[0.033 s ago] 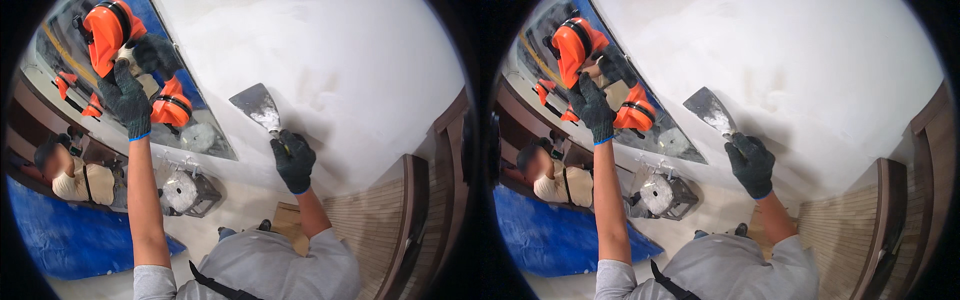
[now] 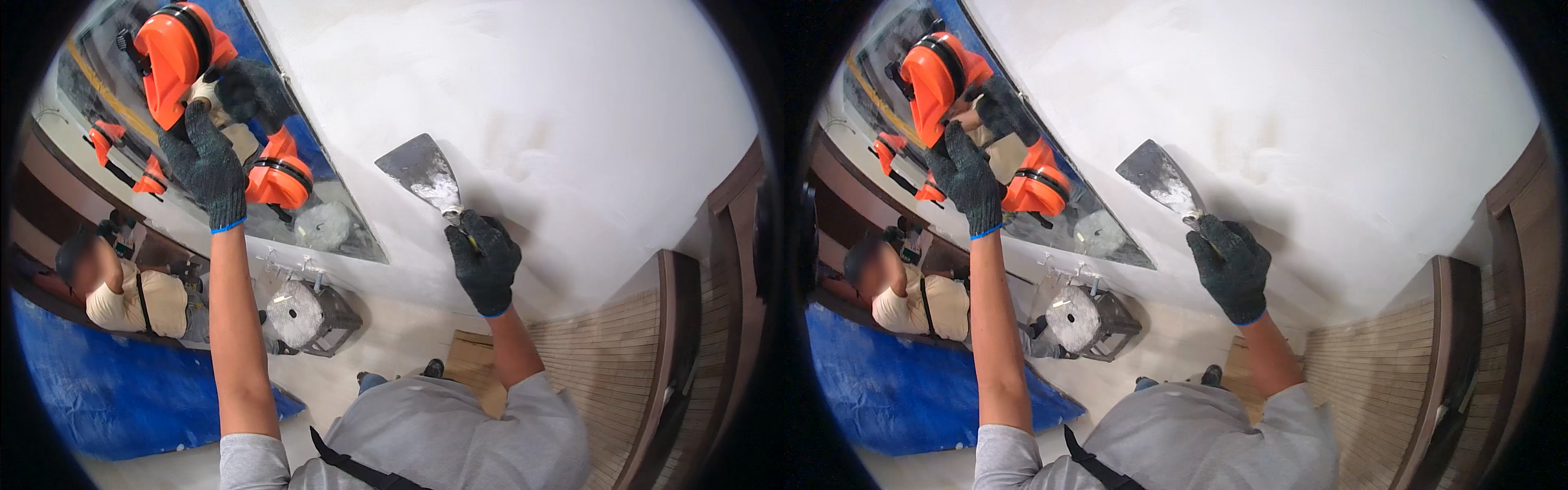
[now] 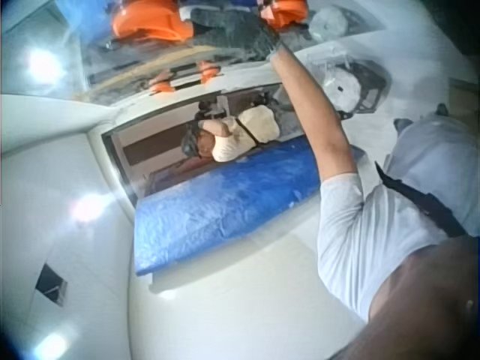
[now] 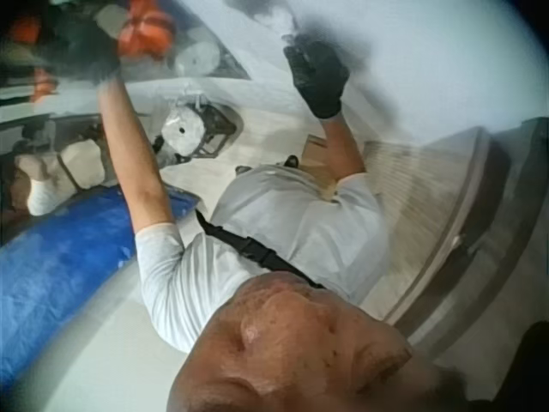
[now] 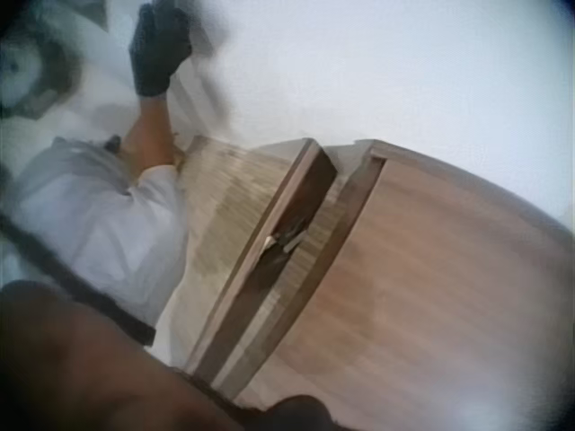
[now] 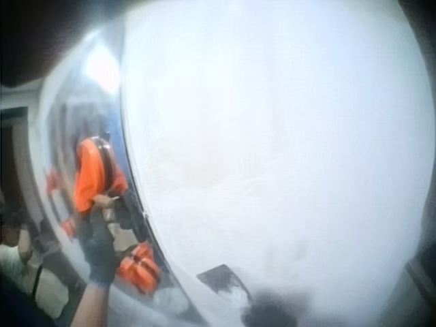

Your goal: The person applies putty to a wall around a mirror using a putty knife and a larger metal scraper. The person scrapes excess putty off the knife, applies it to the gap between the mirror and the wall, and smooths the surface.

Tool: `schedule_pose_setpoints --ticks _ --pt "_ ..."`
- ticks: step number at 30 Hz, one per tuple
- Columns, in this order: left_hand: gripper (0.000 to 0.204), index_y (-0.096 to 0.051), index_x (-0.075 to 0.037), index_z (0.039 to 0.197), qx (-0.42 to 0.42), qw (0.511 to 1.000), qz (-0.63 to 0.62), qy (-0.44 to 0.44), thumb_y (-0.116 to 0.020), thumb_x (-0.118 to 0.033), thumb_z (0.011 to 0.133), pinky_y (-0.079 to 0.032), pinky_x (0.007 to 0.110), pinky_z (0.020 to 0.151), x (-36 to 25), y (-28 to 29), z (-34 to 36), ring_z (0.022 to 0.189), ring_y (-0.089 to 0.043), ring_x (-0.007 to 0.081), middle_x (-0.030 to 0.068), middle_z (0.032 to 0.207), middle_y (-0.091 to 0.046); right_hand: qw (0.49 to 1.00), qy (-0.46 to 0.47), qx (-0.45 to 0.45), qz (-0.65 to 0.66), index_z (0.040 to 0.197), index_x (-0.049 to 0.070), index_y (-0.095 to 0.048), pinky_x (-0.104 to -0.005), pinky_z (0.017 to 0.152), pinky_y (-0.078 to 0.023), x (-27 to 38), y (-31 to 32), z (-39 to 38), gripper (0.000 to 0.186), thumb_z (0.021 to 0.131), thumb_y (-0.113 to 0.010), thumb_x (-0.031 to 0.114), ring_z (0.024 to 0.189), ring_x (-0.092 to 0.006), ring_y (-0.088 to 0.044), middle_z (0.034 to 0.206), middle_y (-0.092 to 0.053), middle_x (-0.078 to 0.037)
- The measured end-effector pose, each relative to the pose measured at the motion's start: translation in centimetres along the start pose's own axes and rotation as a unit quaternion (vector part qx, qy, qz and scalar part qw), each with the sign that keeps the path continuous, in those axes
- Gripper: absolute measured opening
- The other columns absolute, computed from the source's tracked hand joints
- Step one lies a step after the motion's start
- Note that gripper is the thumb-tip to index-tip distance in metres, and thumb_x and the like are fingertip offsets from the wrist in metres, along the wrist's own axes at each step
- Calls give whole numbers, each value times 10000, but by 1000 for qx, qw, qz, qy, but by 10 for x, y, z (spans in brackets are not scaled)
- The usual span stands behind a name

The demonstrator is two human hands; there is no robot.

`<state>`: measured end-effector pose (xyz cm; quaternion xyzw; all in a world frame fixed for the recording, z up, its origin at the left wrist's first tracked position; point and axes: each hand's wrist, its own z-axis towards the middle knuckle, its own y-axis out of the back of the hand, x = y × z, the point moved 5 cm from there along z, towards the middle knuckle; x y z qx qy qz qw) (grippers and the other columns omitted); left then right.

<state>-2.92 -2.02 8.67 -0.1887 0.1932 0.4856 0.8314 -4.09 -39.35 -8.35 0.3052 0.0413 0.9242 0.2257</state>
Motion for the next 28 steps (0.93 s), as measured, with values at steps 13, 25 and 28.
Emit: schedule_pose_setpoints --ticks 13,25,28 --pt "242 -665 14 1131 33 999 -10 -42 -612 -215 1074 -449 297 634 -10 -9 2 689 -559 106 38 841 -615 969 209 79 -102 1089 85 -747 -388 599 -560 40 -18 45 229 895 -810 190 717 -265 -694 902 -721 -83" --pt "264 -636 -22 1011 24 999 -13 -25 -614 -277 1076 -422 305 533 -12 -9 -2 556 -544 106 18 726 -585 969 202 49 -130 1057 115 -767 -387 570 -529 40 -40 56 198 867 -823 127 772 -283 -679 1073 -753 -87" --pt "261 -631 -30 1011 35 999 -28 -19 -615 -282 1076 -425 317 544 -19 -5 5 574 -549 115 38 726 -577 970 222 62 -70 1087 117 -766 -355 586 -555 27 -45 54 238 860 -833 138 816 -320 -709 1175 -755 -108"
